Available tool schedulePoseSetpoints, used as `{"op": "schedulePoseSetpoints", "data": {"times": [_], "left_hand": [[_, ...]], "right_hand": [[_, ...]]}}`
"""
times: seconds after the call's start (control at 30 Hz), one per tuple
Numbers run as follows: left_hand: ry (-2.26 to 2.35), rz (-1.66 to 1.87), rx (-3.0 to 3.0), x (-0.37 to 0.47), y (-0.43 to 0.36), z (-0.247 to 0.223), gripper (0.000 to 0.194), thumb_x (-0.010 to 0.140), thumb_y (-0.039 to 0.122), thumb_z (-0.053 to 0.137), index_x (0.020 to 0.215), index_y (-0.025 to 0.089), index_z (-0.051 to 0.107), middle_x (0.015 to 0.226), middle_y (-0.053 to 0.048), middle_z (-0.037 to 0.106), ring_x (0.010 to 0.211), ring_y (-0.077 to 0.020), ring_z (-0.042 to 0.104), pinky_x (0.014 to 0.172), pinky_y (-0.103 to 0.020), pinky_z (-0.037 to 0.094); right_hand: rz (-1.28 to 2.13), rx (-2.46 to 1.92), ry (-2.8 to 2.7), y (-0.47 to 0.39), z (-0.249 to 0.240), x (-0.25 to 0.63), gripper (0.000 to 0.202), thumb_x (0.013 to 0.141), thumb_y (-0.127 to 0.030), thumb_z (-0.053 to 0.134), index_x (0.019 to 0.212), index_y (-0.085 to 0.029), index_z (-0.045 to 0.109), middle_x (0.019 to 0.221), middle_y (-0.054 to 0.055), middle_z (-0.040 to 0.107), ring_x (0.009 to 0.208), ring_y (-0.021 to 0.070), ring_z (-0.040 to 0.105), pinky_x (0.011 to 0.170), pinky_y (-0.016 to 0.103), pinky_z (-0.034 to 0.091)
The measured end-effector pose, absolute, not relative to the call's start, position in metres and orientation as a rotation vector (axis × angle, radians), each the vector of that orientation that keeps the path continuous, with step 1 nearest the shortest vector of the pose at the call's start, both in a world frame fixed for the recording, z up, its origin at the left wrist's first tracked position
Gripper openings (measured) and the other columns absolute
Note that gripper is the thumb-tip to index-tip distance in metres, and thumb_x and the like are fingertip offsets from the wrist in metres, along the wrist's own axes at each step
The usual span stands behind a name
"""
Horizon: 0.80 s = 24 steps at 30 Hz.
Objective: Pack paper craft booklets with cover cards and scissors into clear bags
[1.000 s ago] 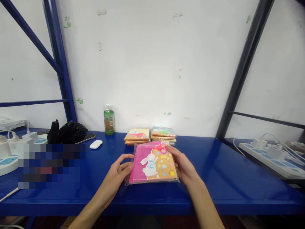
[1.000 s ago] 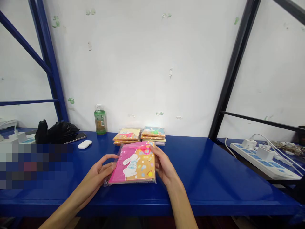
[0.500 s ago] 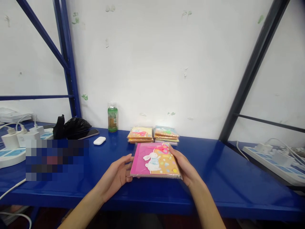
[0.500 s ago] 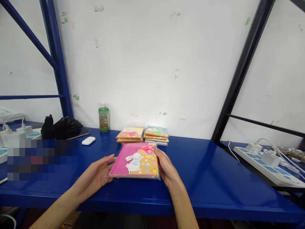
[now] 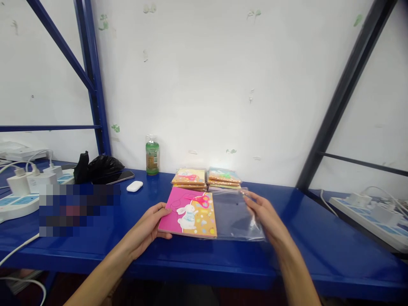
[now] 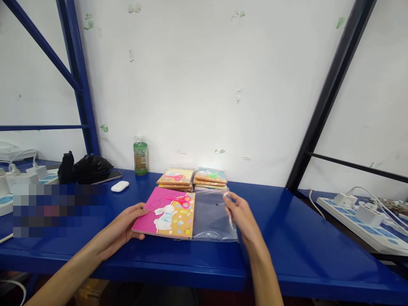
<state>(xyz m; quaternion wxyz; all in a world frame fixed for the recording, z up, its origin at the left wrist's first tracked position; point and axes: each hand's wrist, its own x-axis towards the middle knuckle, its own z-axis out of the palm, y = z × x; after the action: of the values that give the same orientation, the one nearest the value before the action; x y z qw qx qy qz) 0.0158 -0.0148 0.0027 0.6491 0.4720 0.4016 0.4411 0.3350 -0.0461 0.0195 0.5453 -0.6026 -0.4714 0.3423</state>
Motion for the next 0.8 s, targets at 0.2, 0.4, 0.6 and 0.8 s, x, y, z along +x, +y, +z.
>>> {"op": "schedulePoseSetpoints", "data": {"times": [0.2,0.4,0.6,0.8], "left_hand": [[0.955,1.018,1.083,0.008,-0.008,0.002,0.023,0.083,0.028,0.073,0.091,0.019,0.054,0.071,0.001,0.064,0.057,-0.0104,0.056,0.044,-0.021,0.056],[0.931,1.02,1.089,0.008,-0.009,0.003,0.024,0.079,0.026,0.076,0.088,0.018,0.055,0.07,0.001,0.063,0.054,-0.0098,0.054,0.04,-0.019,0.052],[0.876,0.994,1.092,0.007,-0.014,0.007,0.02,0.084,0.024,0.071,0.098,0.016,0.06,0.074,0.001,0.062,0.053,-0.008,0.053,0.04,-0.018,0.049],[0.826,0.958,1.088,0.008,-0.018,0.011,0.026,0.084,0.026,0.073,0.104,0.017,0.06,0.072,0.002,0.063,0.052,-0.008,0.054,0.041,-0.017,0.049]], "right_hand": [[0.378,-1.884,-1.065,-0.062,0.018,0.39,0.047,0.081,-0.045,0.06,0.109,-0.009,0.072,0.062,0.01,0.067,0.069,0.035,0.067,0.073,0.047,0.048],[-0.038,-1.986,-1.082,-0.068,0.028,0.374,0.052,0.09,-0.052,0.045,0.121,-0.015,0.064,0.115,0.023,0.067,0.119,0.0446,0.054,0.097,0.056,0.037],[0.39,-1.78,-1.468,-0.059,0.028,0.304,0.054,0.096,-0.065,0.034,0.096,-0.025,0.071,0.073,0.004,0.074,0.059,0.0202,0.067,0.061,0.031,0.047],[0.881,-1.52,-1.695,-0.054,0.016,0.267,0.053,0.089,-0.068,0.051,0.07,-0.02,0.062,0.067,0.003,0.07,0.047,0.0124,0.058,0.048,0.024,0.04]]}}
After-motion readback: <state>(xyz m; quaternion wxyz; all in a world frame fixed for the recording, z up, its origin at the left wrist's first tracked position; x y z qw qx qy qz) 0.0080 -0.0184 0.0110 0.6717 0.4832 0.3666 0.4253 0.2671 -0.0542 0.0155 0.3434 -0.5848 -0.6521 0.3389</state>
